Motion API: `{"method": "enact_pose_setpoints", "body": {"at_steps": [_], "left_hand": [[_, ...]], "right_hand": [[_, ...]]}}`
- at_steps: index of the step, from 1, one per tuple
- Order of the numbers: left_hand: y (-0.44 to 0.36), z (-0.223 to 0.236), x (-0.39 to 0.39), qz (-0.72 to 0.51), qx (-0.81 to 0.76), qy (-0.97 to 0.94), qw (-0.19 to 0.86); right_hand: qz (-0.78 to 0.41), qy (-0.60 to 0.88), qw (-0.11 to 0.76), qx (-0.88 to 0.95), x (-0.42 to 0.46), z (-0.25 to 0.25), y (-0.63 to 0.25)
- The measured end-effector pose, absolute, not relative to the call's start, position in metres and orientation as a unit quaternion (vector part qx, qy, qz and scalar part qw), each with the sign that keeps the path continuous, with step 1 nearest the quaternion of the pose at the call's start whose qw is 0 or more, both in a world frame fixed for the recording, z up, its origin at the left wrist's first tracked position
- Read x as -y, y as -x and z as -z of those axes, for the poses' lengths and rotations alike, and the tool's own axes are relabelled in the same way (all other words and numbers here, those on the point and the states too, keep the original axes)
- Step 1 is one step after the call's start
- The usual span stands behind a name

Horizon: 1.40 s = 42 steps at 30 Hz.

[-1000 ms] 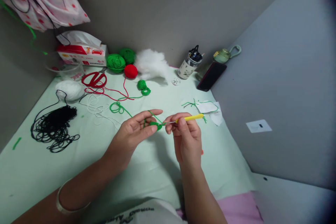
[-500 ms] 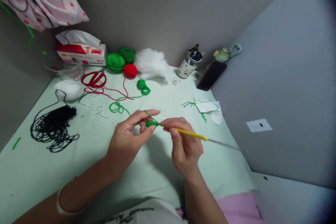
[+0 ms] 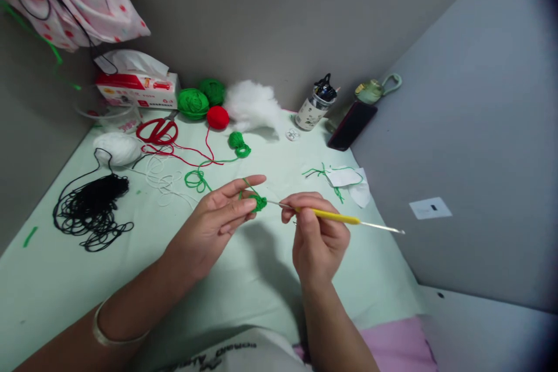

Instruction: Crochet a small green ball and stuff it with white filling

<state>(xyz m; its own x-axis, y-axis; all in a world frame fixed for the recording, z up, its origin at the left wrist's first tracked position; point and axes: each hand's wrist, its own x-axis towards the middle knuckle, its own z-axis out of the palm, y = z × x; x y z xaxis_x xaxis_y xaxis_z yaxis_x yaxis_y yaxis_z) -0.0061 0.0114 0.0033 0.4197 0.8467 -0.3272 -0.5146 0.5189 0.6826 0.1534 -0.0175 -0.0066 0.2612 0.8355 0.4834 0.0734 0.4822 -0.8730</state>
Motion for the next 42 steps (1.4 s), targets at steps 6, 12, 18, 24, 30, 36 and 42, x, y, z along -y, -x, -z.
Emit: {"method": "enact_pose_setpoints", "body": {"at_steps": [6, 12, 18, 24, 30, 36, 42], "left_hand": [[0.0, -0.002, -0.005, -0.419, -0.335, -0.325, 0.779], [-0.001, 0.004, -0.004, -0.448, -0.38, -0.345, 0.732], [-0.001, -0.001, -0.003, -0.427, -0.361, -0.324, 0.763], [0.001, -0.001, -0.004, -0.43, -0.367, -0.335, 0.754], [0.003, 0.0, -0.005, -0.424, -0.38, -0.358, 0.74], [0.003, 0.003, -0.003, -0.437, -0.42, -0.425, 0.672], [0.002, 0.0, -0.002, -0.449, -0.432, -0.409, 0.666]], "right_hand": [[-0.342, 0.429, 0.649, 0.527, 0.014, 0.013, -0.151], [-0.292, 0.454, 0.623, 0.566, 0.02, 0.014, -0.149], [-0.443, 0.414, 0.658, 0.446, 0.013, 0.014, -0.15], [-0.504, 0.396, 0.648, 0.412, 0.009, 0.009, -0.154], [-0.473, 0.383, 0.644, 0.462, 0.012, 0.009, -0.158], [-0.31, 0.407, 0.601, 0.614, 0.019, 0.006, -0.16], [-0.089, 0.426, 0.496, 0.751, 0.028, 0.009, -0.158]]}}
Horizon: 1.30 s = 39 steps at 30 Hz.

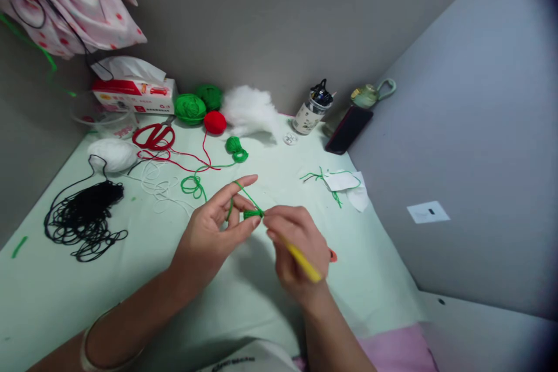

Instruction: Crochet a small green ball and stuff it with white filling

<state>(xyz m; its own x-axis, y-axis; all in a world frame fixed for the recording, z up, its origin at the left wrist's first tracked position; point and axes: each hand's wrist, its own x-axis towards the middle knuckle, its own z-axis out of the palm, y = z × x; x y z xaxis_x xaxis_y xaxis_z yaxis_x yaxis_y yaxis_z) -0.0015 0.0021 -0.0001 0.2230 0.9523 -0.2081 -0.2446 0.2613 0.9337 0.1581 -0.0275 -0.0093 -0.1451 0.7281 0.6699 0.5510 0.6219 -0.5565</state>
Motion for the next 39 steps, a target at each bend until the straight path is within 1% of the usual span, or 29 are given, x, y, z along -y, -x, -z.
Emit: {"method": "enact_pose_setpoints", "body": {"at_steps": [2, 3, 4, 6, 8, 10, 12, 17, 19, 22, 23, 24, 26, 28, 29, 31, 33, 36, 39], "left_hand": [[0.002, -0.001, -0.004, -0.435, -0.383, -0.345, 0.738], [0.002, -0.002, -0.005, -0.419, -0.355, -0.31, 0.776], [0.003, -0.003, -0.006, -0.403, -0.332, -0.279, 0.806], [0.004, -0.004, -0.009, -0.386, -0.31, -0.243, 0.834], [0.005, -0.006, -0.01, -0.398, -0.314, -0.235, 0.829], [0.005, -0.007, -0.009, -0.406, -0.324, -0.252, 0.817], [0.005, -0.006, -0.008, -0.41, -0.334, -0.282, 0.8], [0.0, 0.001, -0.004, -0.458, -0.389, -0.345, 0.721], [-0.002, 0.002, -0.004, -0.475, -0.4, -0.339, 0.706], [-0.002, 0.002, -0.005, -0.46, -0.372, -0.285, 0.754], [-0.002, 0.002, -0.006, -0.438, -0.358, -0.262, 0.782], [-0.001, 0.002, -0.007, -0.417, -0.345, -0.241, 0.806], [0.002, 0.002, -0.01, -0.391, -0.328, -0.216, 0.832], [0.005, 0.001, -0.012, -0.393, -0.327, -0.224, 0.83], [0.006, 0.001, -0.012, -0.399, -0.331, -0.236, 0.822], [0.005, 0.0, -0.011, -0.411, -0.342, -0.267, 0.802], [0.003, -0.001, -0.008, -0.42, -0.344, -0.294, 0.787], [0.0, -0.001, -0.003, -0.43, -0.353, -0.33, 0.763], [-0.001, -0.001, -0.002, -0.426, -0.391, -0.357, 0.734]], "right_hand": [[-0.026, 0.442, 0.462, 0.768, 0.03, 0.013, -0.157], [-0.019, 0.442, 0.464, 0.767, 0.031, 0.014, -0.157], [-0.036, 0.439, 0.485, 0.755, 0.031, 0.014, -0.157], [-0.129, 0.429, 0.564, 0.693, 0.028, 0.013, -0.158], [-0.261, 0.412, 0.64, 0.594, 0.023, 0.01, -0.158], [-0.359, 0.391, 0.664, 0.527, 0.017, 0.008, -0.156], [-0.385, 0.386, 0.655, 0.524, 0.014, 0.008, -0.153], [-0.309, 0.44, 0.618, 0.573, 0.019, 0.013, -0.147], [-0.216, 0.453, 0.581, 0.641, 0.024, 0.014, -0.147], [-0.047, 0.443, 0.498, 0.744, 0.028, 0.015, -0.148], [-0.024, 0.436, 0.491, 0.754, 0.028, 0.015, -0.149], [-0.032, 0.431, 0.5, 0.75, 0.027, 0.014, -0.149], [-0.123, 0.436, 0.56, 0.694, 0.024, 0.013, -0.152], [-0.259, 0.438, 0.625, 0.592, 0.02, 0.011, -0.154], [-0.323, 0.432, 0.646, 0.54, 0.018, 0.01, -0.155], [-0.422, 0.405, 0.66, 0.471, 0.015, 0.009, -0.155], [-0.466, 0.385, 0.65, 0.461, 0.013, 0.011, -0.153], [-0.459, 0.398, 0.637, 0.475, 0.013, 0.015, -0.149], [-0.471, 0.411, 0.638, 0.449, 0.012, 0.016, -0.149]]}}
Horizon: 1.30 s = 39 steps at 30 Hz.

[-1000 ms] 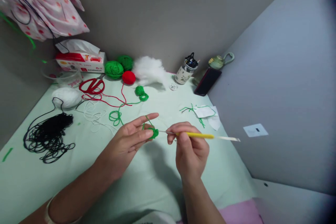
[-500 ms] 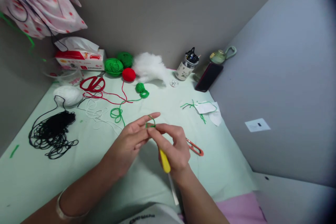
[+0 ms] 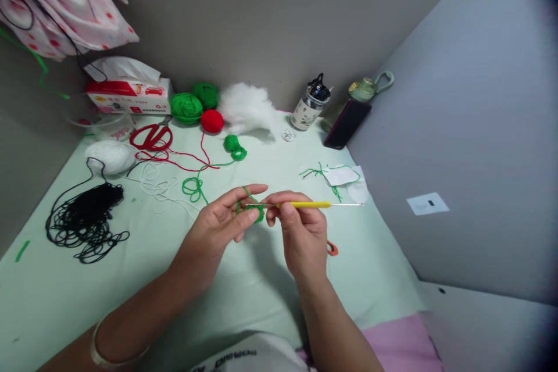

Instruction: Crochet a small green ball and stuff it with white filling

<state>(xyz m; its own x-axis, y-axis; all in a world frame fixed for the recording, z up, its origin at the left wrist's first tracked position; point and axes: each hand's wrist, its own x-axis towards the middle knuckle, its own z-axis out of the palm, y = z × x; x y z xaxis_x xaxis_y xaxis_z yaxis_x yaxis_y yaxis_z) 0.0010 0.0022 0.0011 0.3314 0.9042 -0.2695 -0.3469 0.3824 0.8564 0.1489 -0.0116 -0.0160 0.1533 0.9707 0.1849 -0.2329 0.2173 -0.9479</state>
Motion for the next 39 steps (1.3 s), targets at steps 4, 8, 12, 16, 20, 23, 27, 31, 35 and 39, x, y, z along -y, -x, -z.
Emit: {"method": "enact_pose_setpoints", "body": {"at_steps": [4, 8, 12, 16, 20, 23, 27, 31, 35, 39], "left_hand": [[0.001, -0.003, -0.003, -0.422, -0.405, -0.362, 0.726], [0.003, -0.002, -0.001, -0.421, -0.42, -0.384, 0.706], [0.004, -0.002, 0.0, -0.425, -0.42, -0.401, 0.694], [0.004, -0.001, 0.0, -0.431, -0.436, -0.428, 0.663], [0.002, 0.002, 0.001, -0.456, -0.459, -0.45, 0.616], [-0.001, 0.002, 0.0, -0.476, -0.421, -0.38, 0.672], [0.001, -0.002, -0.006, -0.403, -0.333, -0.235, 0.82], [0.003, -0.007, -0.011, -0.401, -0.321, -0.214, 0.831], [0.002, -0.006, -0.007, -0.416, -0.334, -0.289, 0.795], [0.001, 0.0, -0.003, -0.437, -0.374, -0.342, 0.743]], "right_hand": [[-0.504, 0.402, 0.649, 0.404, 0.008, 0.012, -0.15], [-0.528, 0.397, 0.644, 0.387, 0.006, 0.007, -0.15], [-0.508, 0.392, 0.646, 0.413, 0.008, 0.007, -0.151], [-0.413, 0.414, 0.634, 0.505, 0.015, 0.007, -0.154], [-0.2, 0.437, 0.56, 0.675, 0.022, 0.009, -0.156], [-0.04, 0.431, 0.489, 0.757, 0.025, 0.016, -0.156], [-0.077, 0.434, 0.532, 0.723, 0.024, 0.018, -0.157], [-0.291, 0.435, 0.644, 0.558, 0.016, 0.012, -0.157], [-0.347, 0.424, 0.635, 0.545, 0.011, 0.011, -0.152], [-0.248, 0.448, 0.603, 0.612, 0.017, 0.015, -0.148]]}}
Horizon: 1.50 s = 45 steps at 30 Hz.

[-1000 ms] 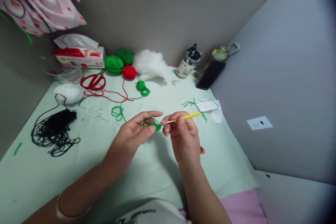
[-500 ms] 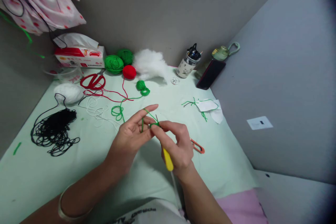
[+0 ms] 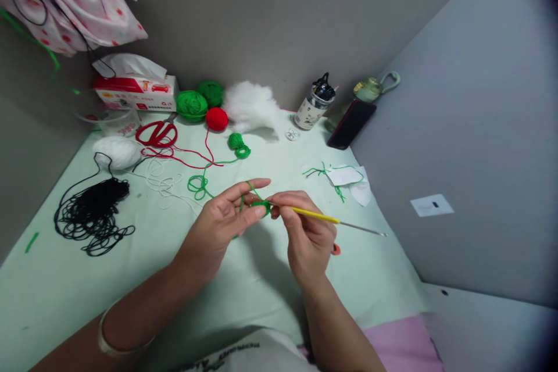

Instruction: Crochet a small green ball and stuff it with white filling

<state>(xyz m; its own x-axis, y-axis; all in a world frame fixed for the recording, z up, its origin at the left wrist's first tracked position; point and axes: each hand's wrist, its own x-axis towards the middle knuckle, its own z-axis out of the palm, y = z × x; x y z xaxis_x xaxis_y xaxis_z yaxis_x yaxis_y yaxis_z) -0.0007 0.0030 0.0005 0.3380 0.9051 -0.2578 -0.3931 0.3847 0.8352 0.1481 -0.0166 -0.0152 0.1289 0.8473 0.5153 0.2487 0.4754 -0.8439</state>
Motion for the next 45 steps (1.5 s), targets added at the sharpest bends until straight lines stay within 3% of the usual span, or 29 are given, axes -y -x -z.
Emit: {"method": "enact_pose_setpoints", "body": {"at_steps": [5, 9, 12, 14, 18, 28, 35, 45], "left_hand": [[0.001, 0.001, -0.006, -0.437, -0.354, -0.26, 0.785], [0.003, -0.003, -0.011, -0.396, -0.309, -0.189, 0.843], [0.004, -0.004, -0.01, -0.421, -0.318, -0.231, 0.818], [0.003, -0.002, -0.007, -0.432, -0.342, -0.283, 0.785], [0.001, 0.002, -0.005, -0.433, -0.362, -0.354, 0.746], [0.001, -0.002, -0.005, -0.41, -0.357, -0.347, 0.764], [-0.003, 0.006, -0.003, -0.402, -0.337, -0.34, 0.78], [0.0, 0.002, -0.004, -0.391, -0.349, -0.351, 0.776]], "right_hand": [[-0.083, 0.444, 0.519, 0.725, 0.023, 0.018, -0.151], [-0.217, 0.455, 0.605, 0.617, 0.017, 0.013, -0.156], [-0.367, 0.441, 0.64, 0.512, 0.012, 0.011, -0.156], [-0.405, 0.429, 0.633, 0.502, 0.01, 0.013, -0.154], [-0.394, 0.426, 0.626, 0.521, 0.01, 0.017, -0.151], [-0.437, 0.399, 0.636, 0.496, 0.01, 0.018, -0.152], [-0.369, 0.415, 0.635, 0.537, 0.012, 0.019, -0.15], [-0.515, 0.383, 0.643, 0.418, 0.01, 0.02, -0.153]]}}
